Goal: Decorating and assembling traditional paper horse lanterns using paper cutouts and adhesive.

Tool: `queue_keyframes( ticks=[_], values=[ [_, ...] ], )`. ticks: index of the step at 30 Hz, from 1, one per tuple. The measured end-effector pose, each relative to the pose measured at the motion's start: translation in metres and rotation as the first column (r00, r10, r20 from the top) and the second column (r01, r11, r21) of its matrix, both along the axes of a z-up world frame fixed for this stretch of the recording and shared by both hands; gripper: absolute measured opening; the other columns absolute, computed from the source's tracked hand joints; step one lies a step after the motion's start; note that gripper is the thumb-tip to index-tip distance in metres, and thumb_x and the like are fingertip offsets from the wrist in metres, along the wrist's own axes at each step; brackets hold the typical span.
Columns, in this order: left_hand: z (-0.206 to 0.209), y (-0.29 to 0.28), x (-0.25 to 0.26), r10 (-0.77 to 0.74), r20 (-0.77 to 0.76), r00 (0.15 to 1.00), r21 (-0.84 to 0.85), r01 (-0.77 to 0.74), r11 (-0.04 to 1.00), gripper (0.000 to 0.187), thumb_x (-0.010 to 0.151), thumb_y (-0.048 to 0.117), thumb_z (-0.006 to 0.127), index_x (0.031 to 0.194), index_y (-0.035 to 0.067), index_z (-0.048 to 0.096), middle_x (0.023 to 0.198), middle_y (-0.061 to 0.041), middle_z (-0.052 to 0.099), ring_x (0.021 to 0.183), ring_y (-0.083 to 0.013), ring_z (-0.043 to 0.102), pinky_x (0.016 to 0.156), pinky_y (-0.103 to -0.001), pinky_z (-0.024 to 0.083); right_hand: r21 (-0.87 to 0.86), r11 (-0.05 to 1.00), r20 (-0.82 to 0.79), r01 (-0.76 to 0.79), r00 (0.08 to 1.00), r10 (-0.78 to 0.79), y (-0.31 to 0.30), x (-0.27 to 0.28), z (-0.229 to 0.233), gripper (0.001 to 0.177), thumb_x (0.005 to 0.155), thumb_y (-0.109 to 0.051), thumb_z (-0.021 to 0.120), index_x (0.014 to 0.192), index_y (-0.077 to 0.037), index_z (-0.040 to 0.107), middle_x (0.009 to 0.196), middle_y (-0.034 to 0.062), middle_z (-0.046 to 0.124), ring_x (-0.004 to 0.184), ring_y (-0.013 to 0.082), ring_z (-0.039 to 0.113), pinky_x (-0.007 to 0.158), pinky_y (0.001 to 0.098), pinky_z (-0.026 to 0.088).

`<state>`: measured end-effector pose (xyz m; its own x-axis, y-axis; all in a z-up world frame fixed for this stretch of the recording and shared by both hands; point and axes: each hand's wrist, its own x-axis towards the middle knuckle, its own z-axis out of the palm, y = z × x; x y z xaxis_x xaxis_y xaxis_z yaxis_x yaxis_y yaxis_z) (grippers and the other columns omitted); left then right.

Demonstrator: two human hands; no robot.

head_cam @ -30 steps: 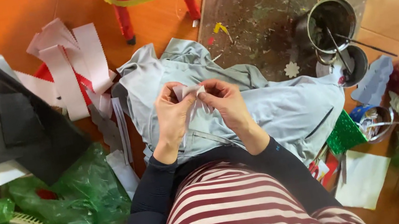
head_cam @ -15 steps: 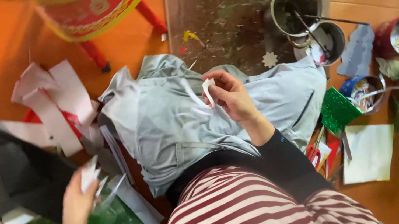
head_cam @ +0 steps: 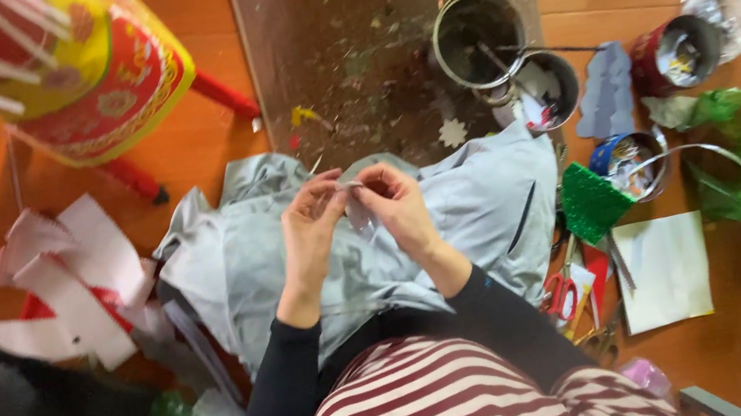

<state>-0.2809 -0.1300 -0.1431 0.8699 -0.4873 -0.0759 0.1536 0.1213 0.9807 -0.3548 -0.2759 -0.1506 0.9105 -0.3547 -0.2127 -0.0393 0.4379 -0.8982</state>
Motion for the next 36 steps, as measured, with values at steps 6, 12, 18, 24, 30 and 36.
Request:
queue_keyframes(
  ticks=[6,12,18,24,30,36],
  values=[
    [-0.035,-0.04,0.012,0.085,-0.255,0.963,-0.107,-0.116,0.988,0.012,0.101,0.001,0.068,0.113,-0.002,0.071,0.116,-0.012,0.071,0.1,-0.0127,0.064,0.091,-0.027,0.051,-0.008,0.996,-0.018,0.094,0.995,-0.094,-0.029,0.004,-0.011,0.015,0.097,0.001,0.064,0.109,0.0,0.073,0.101,0.0012,0.073,0.091,0.0068,0.066,0.082,0.0227,0.052],
    [-0.016,-0.015,0.043,0.176,-0.296,0.939,-0.247,-0.253,0.935,0.007,0.103,0.003,0.058,0.11,0.002,0.059,0.1,-0.003,0.067,0.094,-0.0139,0.067,0.095,-0.032,0.059,-0.168,0.952,-0.106,0.255,0.956,-0.275,-0.132,0.035,-0.035,0.02,0.097,-0.004,0.059,0.11,-0.002,0.074,0.088,0.0009,0.068,0.067,0.0072,0.053,0.055,0.0212,0.037],
    [-0.004,0.02,0.049,0.191,-0.272,0.943,-0.004,-0.199,0.98,0.021,0.102,0.002,0.059,0.122,0.003,0.06,0.096,-0.006,0.068,0.085,-0.0135,0.066,0.074,-0.026,0.052,-0.658,0.712,-0.094,0.244,0.912,-0.4,-0.283,0.09,-0.149,0.028,0.088,-0.009,0.071,0.113,0.001,0.075,0.097,0.0085,0.079,0.079,0.0123,0.069,0.07,0.0264,0.055],
    [-0.04,0.047,0.035,0.215,-0.314,0.925,0.104,-0.192,0.976,0.014,0.104,0.002,0.063,0.115,-0.005,0.066,0.1,-0.013,0.073,0.085,-0.0154,0.07,0.072,-0.026,0.054,-0.925,0.341,-0.326,-0.166,0.807,-0.492,-0.31,0.133,-0.179,0.02,0.079,-0.009,0.07,0.094,-0.004,0.082,0.089,0.0241,0.073,0.086,0.0385,0.072,0.079,0.0418,0.055],
    [-0.011,0.047,0.038,0.235,-0.4,0.886,0.051,-0.234,0.971,0.015,0.1,0.003,0.059,0.113,-0.002,0.062,0.103,-0.011,0.074,0.091,-0.0186,0.075,0.073,-0.028,0.058,-0.838,0.523,-0.362,-0.156,0.876,-0.318,-0.313,0.139,-0.182,0.025,0.077,-0.007,0.069,0.1,0.001,0.076,0.091,0.0235,0.074,0.087,0.0336,0.075,0.077,0.0384,0.056],
    [-0.009,0.046,0.037,0.151,-0.266,0.952,0.057,-0.14,0.988,0.026,0.098,-0.002,0.062,0.123,-0.006,0.063,0.108,-0.015,0.075,0.093,-0.0193,0.073,0.08,-0.028,0.057,-0.599,0.8,-0.32,-0.001,0.917,-0.238,-0.282,0.118,-0.106,0.027,0.087,-0.008,0.071,0.111,0.001,0.077,0.098,0.009,0.078,0.084,0.0126,0.069,0.073,0.0268,0.053]
  ],
)
